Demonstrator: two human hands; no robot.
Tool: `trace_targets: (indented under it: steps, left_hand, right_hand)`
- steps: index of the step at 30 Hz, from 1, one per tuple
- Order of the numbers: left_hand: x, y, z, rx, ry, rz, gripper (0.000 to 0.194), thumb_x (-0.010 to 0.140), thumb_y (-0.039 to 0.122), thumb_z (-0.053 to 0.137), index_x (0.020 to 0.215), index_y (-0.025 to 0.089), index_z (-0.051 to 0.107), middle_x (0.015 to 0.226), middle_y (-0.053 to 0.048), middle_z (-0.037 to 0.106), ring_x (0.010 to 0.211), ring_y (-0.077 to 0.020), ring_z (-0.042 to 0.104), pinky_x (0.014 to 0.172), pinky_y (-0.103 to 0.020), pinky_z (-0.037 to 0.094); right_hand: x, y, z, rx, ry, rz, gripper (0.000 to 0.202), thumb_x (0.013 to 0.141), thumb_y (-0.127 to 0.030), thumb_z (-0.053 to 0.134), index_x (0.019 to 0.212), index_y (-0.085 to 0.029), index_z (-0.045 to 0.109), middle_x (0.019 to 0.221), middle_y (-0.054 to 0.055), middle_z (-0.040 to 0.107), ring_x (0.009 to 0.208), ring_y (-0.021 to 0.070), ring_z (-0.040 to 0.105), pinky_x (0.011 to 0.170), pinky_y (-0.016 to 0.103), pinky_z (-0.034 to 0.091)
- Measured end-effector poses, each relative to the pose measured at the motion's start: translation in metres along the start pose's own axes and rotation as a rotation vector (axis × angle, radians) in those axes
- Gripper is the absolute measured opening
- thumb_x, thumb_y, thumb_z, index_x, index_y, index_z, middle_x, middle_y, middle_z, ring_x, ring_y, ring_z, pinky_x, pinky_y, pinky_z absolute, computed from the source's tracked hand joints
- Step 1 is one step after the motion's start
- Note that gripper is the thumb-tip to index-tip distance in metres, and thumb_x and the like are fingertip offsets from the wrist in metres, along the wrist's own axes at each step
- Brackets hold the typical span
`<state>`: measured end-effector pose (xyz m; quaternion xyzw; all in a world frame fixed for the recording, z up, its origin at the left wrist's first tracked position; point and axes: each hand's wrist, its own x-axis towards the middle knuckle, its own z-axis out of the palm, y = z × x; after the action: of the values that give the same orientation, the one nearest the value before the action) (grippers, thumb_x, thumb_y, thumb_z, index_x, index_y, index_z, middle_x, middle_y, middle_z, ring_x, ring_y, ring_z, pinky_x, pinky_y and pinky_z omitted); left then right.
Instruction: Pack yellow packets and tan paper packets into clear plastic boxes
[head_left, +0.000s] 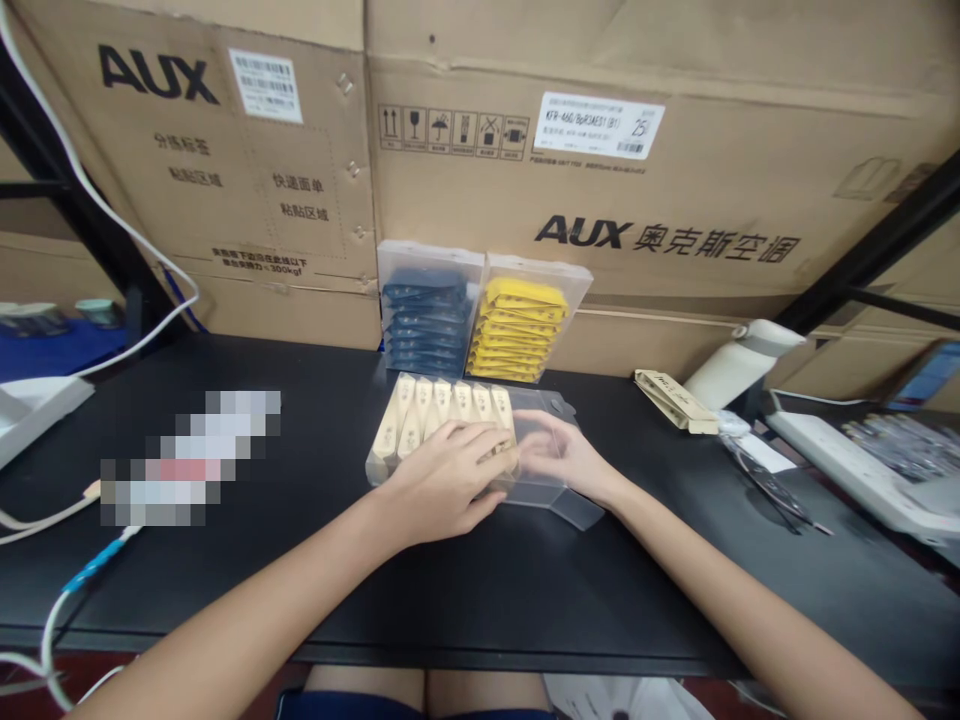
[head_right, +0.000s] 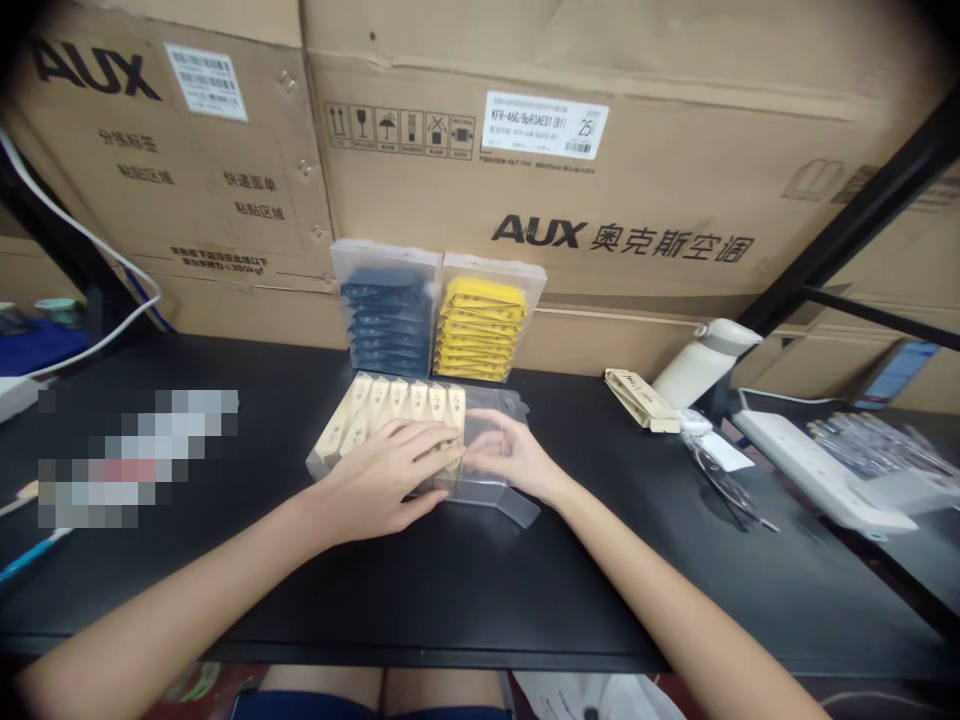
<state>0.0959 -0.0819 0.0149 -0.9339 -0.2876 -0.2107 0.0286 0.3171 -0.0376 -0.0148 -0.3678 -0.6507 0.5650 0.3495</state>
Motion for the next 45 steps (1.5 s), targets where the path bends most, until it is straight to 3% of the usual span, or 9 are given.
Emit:
trace_targets:
  steps: [13,24,28,31,34,36,37,40,45]
  left_hand:
    - [-0.001,0.0,0.001,-0.038,-0.003,0.012,0.036,0.087,0.026,0.047,0.122,0.016,0.049,0.122,-0.008,0.056,0.117,-0.0225,0.046,0.1,-0.038,0.034]
    - [-0.001,-0.001,0.002,-0.016,-0.004,0.008,0.041,0.088,0.026,0.046,0.127,0.015,0.046,0.125,-0.009,0.055,0.12,-0.0227,0.044,0.101,-0.038,0.033]
    - [-0.003,-0.003,0.002,-0.019,0.002,0.015,0.04,0.088,0.026,0.046,0.126,0.016,0.047,0.126,-0.01,0.055,0.121,-0.0232,0.045,0.102,-0.039,0.033]
    - [-0.006,-0.004,0.002,-0.021,0.004,0.024,0.04,0.088,0.026,0.046,0.127,0.017,0.047,0.126,-0.01,0.055,0.121,-0.0237,0.046,0.101,-0.04,0.034]
    - [-0.008,-0.005,0.001,-0.027,0.007,0.025,0.04,0.088,0.026,0.047,0.127,0.017,0.047,0.126,-0.01,0.056,0.121,-0.0235,0.046,0.102,-0.04,0.034]
    - [-0.008,-0.004,0.001,-0.035,0.012,0.022,0.04,0.087,0.026,0.047,0.126,0.017,0.047,0.126,-0.01,0.056,0.122,-0.0233,0.046,0.101,-0.04,0.035]
    - [-0.008,-0.004,0.0,-0.039,0.014,0.021,0.04,0.087,0.026,0.048,0.126,0.017,0.047,0.126,-0.01,0.056,0.122,-0.0231,0.045,0.101,-0.04,0.035]
    - [-0.008,-0.004,0.0,-0.052,0.017,0.022,0.04,0.086,0.025,0.048,0.126,0.018,0.047,0.127,-0.01,0.055,0.122,-0.0229,0.045,0.101,-0.041,0.035]
    - [-0.008,-0.004,0.0,-0.053,0.02,0.017,0.04,0.086,0.024,0.048,0.126,0.019,0.047,0.127,-0.01,0.055,0.122,-0.023,0.045,0.101,-0.041,0.036]
  right_hand:
    - [0.003,-0.001,-0.021,-0.006,-0.068,0.149,0.048,0.077,-0.03,0.068,0.121,-0.018,0.052,0.091,0.007,0.071,0.074,0.0151,0.067,0.065,0.027,0.054]
    - [0.0,-0.002,-0.042,0.025,0.012,0.253,0.034,0.074,-0.029,0.071,0.104,-0.014,0.065,0.09,0.009,0.071,0.07,0.0131,0.067,0.068,0.025,0.054]
    - [-0.003,-0.004,-0.068,-0.008,0.022,0.329,0.035,0.071,-0.029,0.073,0.102,-0.013,0.066,0.094,0.012,0.072,0.081,0.0166,0.069,0.069,0.023,0.055]
    - [-0.009,0.001,-0.106,-0.043,0.226,0.316,0.032,0.066,-0.026,0.075,0.094,-0.012,0.067,0.094,0.012,0.071,0.085,0.0188,0.069,0.072,0.025,0.055]
    - [-0.02,0.008,-0.146,-0.192,0.67,0.19,0.02,0.069,-0.025,0.068,0.086,-0.014,0.065,0.088,0.012,0.071,0.083,0.0216,0.069,0.075,0.032,0.055]
    - [-0.028,0.011,-0.167,-0.528,1.071,0.104,0.017,0.071,-0.026,0.062,0.084,-0.015,0.063,0.083,0.011,0.07,0.081,0.0241,0.068,0.074,0.038,0.055]
    - [-0.032,0.013,-0.176,-0.607,1.167,0.095,0.02,0.07,-0.026,0.062,0.085,-0.014,0.063,0.087,0.013,0.069,0.087,0.0272,0.066,0.079,0.042,0.052]
    - [-0.042,0.02,-0.195,-0.884,1.25,0.125,0.03,0.066,-0.024,0.061,0.093,-0.012,0.064,0.097,0.017,0.067,0.098,0.0327,0.061,0.089,0.046,0.044]
    - [-0.044,0.032,-0.212,-1.307,1.084,0.365,0.036,0.074,-0.035,0.054,0.093,-0.008,0.067,0.086,0.021,0.067,0.093,0.0351,0.061,0.08,0.044,0.043]
